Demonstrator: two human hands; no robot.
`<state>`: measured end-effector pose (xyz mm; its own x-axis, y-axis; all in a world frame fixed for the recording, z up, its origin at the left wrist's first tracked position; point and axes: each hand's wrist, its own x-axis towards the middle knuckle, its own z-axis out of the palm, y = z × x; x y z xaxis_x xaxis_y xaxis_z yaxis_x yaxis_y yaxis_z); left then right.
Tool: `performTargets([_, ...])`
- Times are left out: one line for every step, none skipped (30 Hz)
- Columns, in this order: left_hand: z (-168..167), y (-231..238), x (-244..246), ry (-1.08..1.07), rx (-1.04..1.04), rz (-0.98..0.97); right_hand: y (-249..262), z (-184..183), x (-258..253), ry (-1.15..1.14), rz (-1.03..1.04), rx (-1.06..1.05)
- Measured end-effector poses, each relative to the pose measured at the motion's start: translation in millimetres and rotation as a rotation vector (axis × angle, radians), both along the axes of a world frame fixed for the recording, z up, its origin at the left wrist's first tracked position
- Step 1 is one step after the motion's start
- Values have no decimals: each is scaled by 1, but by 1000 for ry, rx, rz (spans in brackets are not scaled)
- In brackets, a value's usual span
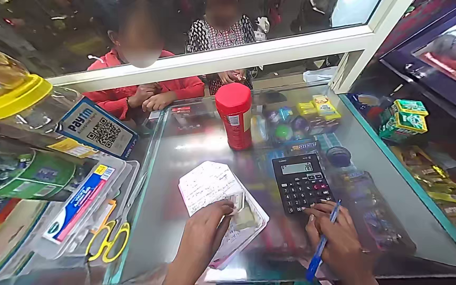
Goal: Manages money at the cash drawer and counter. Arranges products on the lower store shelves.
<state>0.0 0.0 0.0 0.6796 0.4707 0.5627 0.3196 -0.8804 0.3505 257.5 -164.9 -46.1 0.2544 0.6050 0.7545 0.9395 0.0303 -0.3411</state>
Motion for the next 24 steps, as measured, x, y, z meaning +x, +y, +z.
performTargets([2,-3,1,-47,-92,10,2,-1,0,4,4,7])
performTargets([3,-6,2,-93,-180,18,4,-2,0,7,3,9])
performTargets([3,-10,3,-130,-263,29,6,-3,1,12,-5,8])
performTargets([2,-13,2,-169,-339,37,7,-4,1,18,-15,9])
performTargets([1,-16,1,-207,-406,37,7,-5,1,21,-24,8])
performTargets([-1,-18,-1,-244,-462,33,7,-5,0,23,-30,1])
performTargets([-2,-19,-2,-275,-498,28,7,-4,0,17,-36,-14])
performTargets([-4,-21,-4,-302,-515,28,7,-4,0,13,-38,-24])
performTargets([-6,-21,-7,-318,-526,31,7,-4,0,7,-38,-27])
performTargets([-8,-22,-9,-331,-526,40,8,-4,-1,-1,-39,-29])
performTargets([-10,-23,-11,-335,-530,44,9,-4,-1,-10,-43,-29])
performTargets([-10,-25,-13,-336,-538,48,10,-3,-2,-20,-52,-34])
performTargets([-10,-26,-14,-335,-547,52,10,-3,-1,-24,-60,-33])
performTargets([-10,-29,-15,-337,-553,61,10,-2,-1,-22,-65,-24])
performTargets([-10,-31,-15,-336,-558,73,10,-2,-2,-16,-70,-13])
performTargets([-10,-33,-16,-331,-559,84,9,-1,-2,-14,-70,3])
performTargets([-11,-34,-17,-315,-558,87,9,-1,-3,-14,-64,20])
performTargets([-12,-35,-18,-303,-560,86,8,-1,-4,-20,-55,30])
performTargets([-13,-36,-19,-294,-563,82,7,-1,-4,-28,-43,34])
performTargets([-13,-37,-19,-287,-566,78,7,-1,-4,-40,-31,39])
performTargets([-13,-38,-19,-281,-565,74,7,-1,-4,-51,-22,42])
performTargets([-13,-38,-19,-276,-562,71,7,-1,-3,-57,-21,44])
performTargets([-13,-38,-20,-271,-564,67,7,-1,-3,-59,-24,44])
performTargets([-12,-39,-21,-271,-569,60,8,-1,-3,-59,-28,45])
